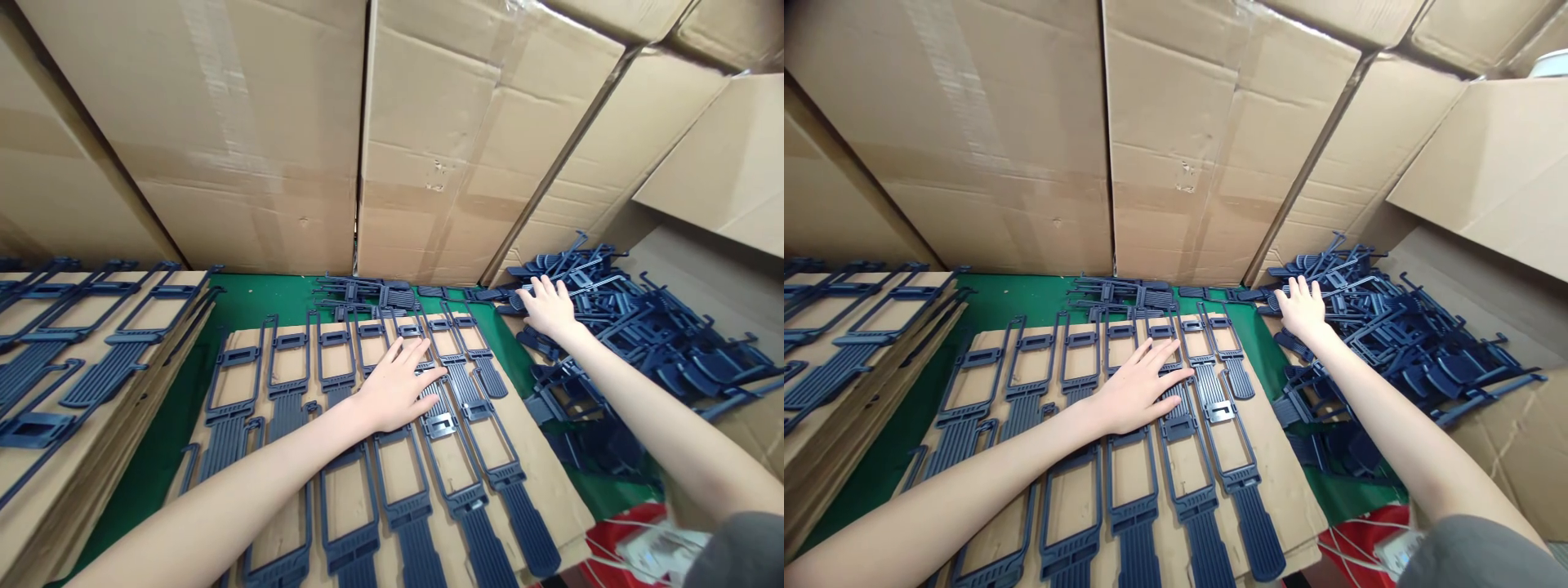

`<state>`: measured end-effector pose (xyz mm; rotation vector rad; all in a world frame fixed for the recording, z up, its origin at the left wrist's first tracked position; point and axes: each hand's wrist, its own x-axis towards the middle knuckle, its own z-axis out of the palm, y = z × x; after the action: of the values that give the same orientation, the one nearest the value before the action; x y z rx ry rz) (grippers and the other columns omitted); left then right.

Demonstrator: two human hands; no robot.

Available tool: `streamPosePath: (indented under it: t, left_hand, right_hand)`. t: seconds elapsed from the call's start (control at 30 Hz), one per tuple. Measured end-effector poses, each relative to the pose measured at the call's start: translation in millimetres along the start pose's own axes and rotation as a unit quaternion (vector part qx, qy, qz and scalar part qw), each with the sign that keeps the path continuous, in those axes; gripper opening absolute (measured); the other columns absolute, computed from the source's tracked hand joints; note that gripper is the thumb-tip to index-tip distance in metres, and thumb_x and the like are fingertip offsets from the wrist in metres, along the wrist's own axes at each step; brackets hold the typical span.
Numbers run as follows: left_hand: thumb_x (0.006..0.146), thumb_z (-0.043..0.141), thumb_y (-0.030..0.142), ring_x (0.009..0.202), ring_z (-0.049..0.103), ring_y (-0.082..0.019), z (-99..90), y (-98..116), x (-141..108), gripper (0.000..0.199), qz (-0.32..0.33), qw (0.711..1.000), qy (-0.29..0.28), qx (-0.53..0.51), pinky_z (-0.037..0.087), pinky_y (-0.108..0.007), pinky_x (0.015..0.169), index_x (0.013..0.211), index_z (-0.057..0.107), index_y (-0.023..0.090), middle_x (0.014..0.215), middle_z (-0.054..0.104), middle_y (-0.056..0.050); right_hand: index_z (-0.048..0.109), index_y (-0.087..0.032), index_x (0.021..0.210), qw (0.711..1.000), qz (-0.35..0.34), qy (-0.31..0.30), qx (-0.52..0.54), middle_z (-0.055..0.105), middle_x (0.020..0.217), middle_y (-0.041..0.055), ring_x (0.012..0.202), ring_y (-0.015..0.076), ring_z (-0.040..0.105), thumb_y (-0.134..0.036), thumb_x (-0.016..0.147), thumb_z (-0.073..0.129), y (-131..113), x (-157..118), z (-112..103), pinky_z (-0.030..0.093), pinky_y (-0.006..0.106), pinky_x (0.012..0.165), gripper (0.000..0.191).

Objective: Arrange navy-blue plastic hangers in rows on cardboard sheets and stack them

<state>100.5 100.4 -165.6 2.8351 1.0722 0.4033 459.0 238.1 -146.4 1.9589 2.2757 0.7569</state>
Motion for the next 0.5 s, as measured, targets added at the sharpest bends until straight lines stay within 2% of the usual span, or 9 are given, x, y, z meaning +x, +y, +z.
streamPosePath:
  t: [0.1, 0.23, 0.3, 0.37, 0.43, 0.5]
  left_hand:
    - [0.096, 0.042, 0.045, 0.142, 0.023, -0.031, -0.2, 1, 1, 0.046, -0.003, 1.000, -0.002, -0.002, 0.014, -0.053, 0.115, 0.135, 0.051, 0.023, 0.151, 0.031, -0.016]
    - [0.095, 0.043, 0.045, 0.142, 0.024, -0.030, -1.0, 1, 1, 0.046, -0.007, 1.000, -0.004, -0.001, 0.013, -0.052, 0.115, 0.135, 0.051, 0.023, 0.151, 0.032, -0.016]
    - [0.095, 0.043, 0.045, 0.142, 0.024, -0.030, -0.9, 1, 1, 0.045, -0.007, 1.000, -0.003, 0.001, 0.014, -0.052, 0.115, 0.134, 0.051, 0.023, 0.151, 0.032, -0.015]
    - [0.095, 0.044, 0.044, 0.141, 0.025, -0.030, -0.1, 1, 1, 0.045, -0.006, 1.000, 0.000, 0.003, 0.014, -0.052, 0.115, 0.134, 0.052, 0.024, 0.151, 0.032, -0.014]
    - [0.095, 0.043, 0.045, 0.142, 0.025, -0.029, 1.5, 0, 1, 0.045, -0.003, 1.000, 0.007, 0.005, 0.014, -0.052, 0.115, 0.134, 0.051, 0.025, 0.151, 0.032, -0.013]
    - [0.095, 0.043, 0.046, 0.142, 0.023, -0.029, 3.5, -2, 2, 0.045, 0.001, 1.000, 0.011, 0.004, 0.014, -0.052, 0.115, 0.134, 0.051, 0.024, 0.152, 0.032, -0.013]
  right_hand:
    - [0.062, -0.013, 0.106, 0.999, -0.022, 0.021, -0.017, 0.059, 0.121, 0.0185, 0.124, 0.0309, 0.043, -0.005, 0.079, 0.050, 5, 0, -3, 0.024, 0.051, 0.103, 0.031]
    - [0.061, -0.014, 0.107, 0.997, -0.025, 0.073, 0.021, 0.062, 0.113, 0.0154, 0.111, 0.0273, 0.051, -0.005, 0.079, 0.046, 14, -1, -27, 0.028, 0.043, 0.097, 0.032]
    - [0.057, -0.012, 0.112, 0.993, 0.011, 0.108, 0.041, 0.062, 0.110, 0.0168, 0.105, 0.0264, 0.053, -0.008, 0.081, 0.044, 23, 0, -40, 0.032, 0.039, 0.090, 0.034]
    - [0.055, -0.010, 0.114, 0.981, 0.085, 0.158, 0.071, 0.062, 0.106, 0.0190, 0.098, 0.0269, 0.055, -0.013, 0.084, 0.044, 38, 2, -49, 0.036, 0.038, 0.081, 0.032]
    - [0.055, -0.009, 0.111, 0.942, 0.179, 0.250, 0.134, 0.061, 0.099, 0.0181, 0.091, 0.0265, 0.057, -0.017, 0.083, 0.048, 62, 5, -51, 0.038, 0.037, 0.075, 0.030]
    - [0.054, -0.008, 0.105, 0.867, 0.230, 0.394, 0.201, 0.060, 0.094, 0.0153, 0.089, 0.0255, 0.058, -0.012, 0.079, 0.048, 89, 7, -49, 0.039, 0.038, 0.077, 0.027]
